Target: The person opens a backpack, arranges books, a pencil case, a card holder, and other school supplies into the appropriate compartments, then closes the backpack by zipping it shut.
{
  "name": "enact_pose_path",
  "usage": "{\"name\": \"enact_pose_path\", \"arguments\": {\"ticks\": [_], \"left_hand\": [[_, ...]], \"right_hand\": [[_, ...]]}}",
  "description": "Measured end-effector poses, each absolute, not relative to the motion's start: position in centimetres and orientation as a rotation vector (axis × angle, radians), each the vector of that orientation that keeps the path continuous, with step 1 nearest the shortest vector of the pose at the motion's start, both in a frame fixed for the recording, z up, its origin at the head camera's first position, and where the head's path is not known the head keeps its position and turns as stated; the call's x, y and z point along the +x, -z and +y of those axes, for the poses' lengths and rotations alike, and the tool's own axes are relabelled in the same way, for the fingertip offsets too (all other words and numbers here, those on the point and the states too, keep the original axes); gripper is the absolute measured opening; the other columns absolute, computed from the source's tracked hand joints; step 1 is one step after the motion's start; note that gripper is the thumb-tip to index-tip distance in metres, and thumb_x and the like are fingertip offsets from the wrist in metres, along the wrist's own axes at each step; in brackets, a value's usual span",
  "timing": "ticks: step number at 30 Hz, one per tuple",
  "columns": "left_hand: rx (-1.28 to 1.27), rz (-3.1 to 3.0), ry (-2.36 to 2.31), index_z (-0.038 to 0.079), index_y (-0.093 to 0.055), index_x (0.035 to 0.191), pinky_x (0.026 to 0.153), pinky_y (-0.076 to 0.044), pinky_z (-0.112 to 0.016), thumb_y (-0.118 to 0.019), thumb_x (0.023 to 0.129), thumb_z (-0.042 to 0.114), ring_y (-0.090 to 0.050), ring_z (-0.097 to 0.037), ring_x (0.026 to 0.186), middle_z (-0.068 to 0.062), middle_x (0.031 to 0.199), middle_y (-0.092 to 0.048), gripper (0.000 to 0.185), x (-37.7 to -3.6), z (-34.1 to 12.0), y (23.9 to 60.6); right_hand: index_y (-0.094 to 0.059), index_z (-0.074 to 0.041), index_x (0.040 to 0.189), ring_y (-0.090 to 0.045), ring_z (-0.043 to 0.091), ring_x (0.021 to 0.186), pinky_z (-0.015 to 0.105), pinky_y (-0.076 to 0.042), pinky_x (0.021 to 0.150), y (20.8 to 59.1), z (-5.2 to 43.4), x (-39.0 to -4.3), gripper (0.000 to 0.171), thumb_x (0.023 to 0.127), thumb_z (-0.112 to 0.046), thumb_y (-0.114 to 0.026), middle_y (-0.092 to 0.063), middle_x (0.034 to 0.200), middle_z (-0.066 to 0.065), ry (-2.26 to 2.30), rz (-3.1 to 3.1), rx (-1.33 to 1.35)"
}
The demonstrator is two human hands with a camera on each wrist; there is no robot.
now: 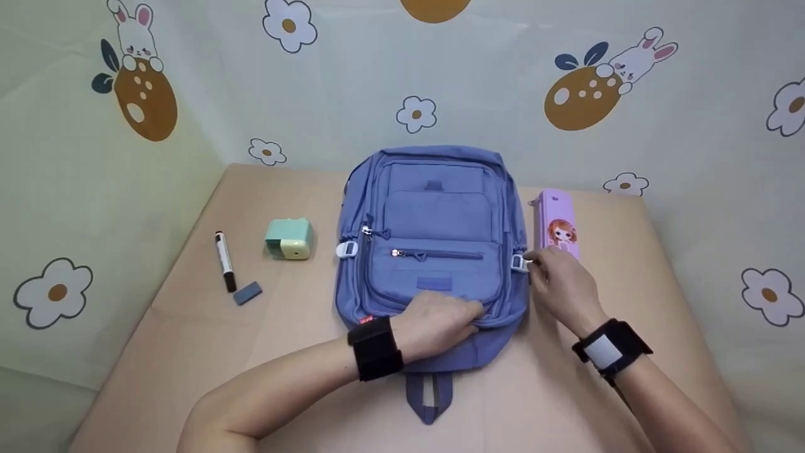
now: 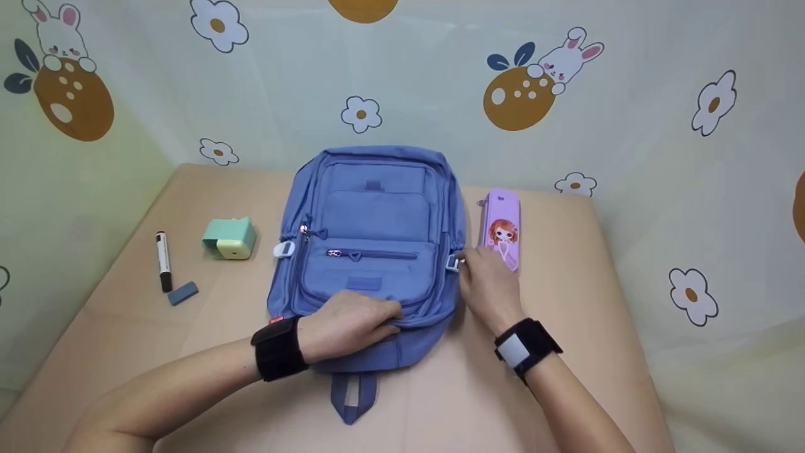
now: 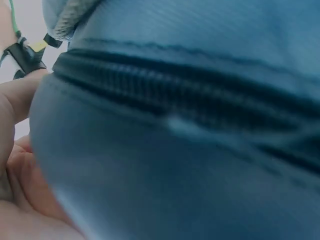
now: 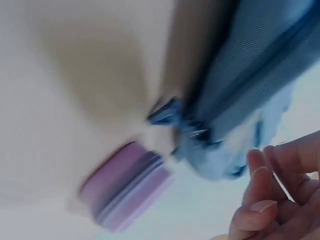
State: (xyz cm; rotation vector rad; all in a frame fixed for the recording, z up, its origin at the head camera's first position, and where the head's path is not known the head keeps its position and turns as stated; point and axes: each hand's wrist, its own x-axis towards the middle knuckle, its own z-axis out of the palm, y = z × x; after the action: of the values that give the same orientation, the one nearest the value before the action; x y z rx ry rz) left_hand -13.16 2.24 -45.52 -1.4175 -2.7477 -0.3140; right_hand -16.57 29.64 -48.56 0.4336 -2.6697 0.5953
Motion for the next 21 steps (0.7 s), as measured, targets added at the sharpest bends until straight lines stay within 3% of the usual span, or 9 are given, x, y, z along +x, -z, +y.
{"name": "enact_pose_path", "arguments": {"ticks": [7,13,18,21], "left_hand": [[-1.431,-2.746,0.341,0.018,-0.066,0.101,0.058,-0.053,-0.033,-0.067,0.099,0.03,-0.066,-0.015,0.074,0.006,0.086,-0.067,0.013,-12.6,-0.6,46.4],[-1.438,-2.742,0.415,0.015,-0.067,0.123,0.079,-0.057,-0.033,-0.069,0.098,0.029,-0.068,-0.015,0.096,0.003,0.106,-0.071,0.029,-12.1,-3.1,47.1],[-1.459,-2.631,0.49,0.011,-0.063,0.133,0.097,-0.053,-0.032,-0.07,0.097,0.026,-0.064,-0.018,0.114,-0.003,0.125,-0.067,0.04,-11.3,-4.8,47.6],[-1.559,-2.394,0.534,0.012,-0.066,0.132,0.106,-0.047,-0.031,-0.069,0.097,0.02,-0.06,-0.019,0.123,-0.005,0.133,-0.064,0.036,-10.4,-5.5,47.7]], "right_hand": [[-0.075,-0.013,0.098,-0.06,0.015,0.087,0.035,-0.05,0.074,48.3,26.4,-12.9,0.009,0.091,-0.018,-0.078,-0.068,0.094,-0.003,-0.61,-2.475,0.885],[-0.073,-0.016,0.101,-0.059,0.015,0.09,0.036,-0.047,0.077,48.8,23.6,-11.3,0.025,0.087,-0.036,-0.081,-0.067,0.097,-0.007,-0.571,-2.4,1.162],[-0.072,-0.016,0.101,-0.063,0.016,0.088,0.037,-0.051,0.077,49.3,22.4,-11.1,0.019,0.086,-0.025,-0.081,-0.068,0.096,-0.005,-0.525,-2.422,1.183],[-0.071,-0.015,0.097,-0.065,0.016,0.083,0.036,-0.052,0.073,49.0,22.1,-11.1,0.015,0.085,-0.013,-0.079,-0.069,0.092,-0.005,-0.522,-2.407,1.15]]}}
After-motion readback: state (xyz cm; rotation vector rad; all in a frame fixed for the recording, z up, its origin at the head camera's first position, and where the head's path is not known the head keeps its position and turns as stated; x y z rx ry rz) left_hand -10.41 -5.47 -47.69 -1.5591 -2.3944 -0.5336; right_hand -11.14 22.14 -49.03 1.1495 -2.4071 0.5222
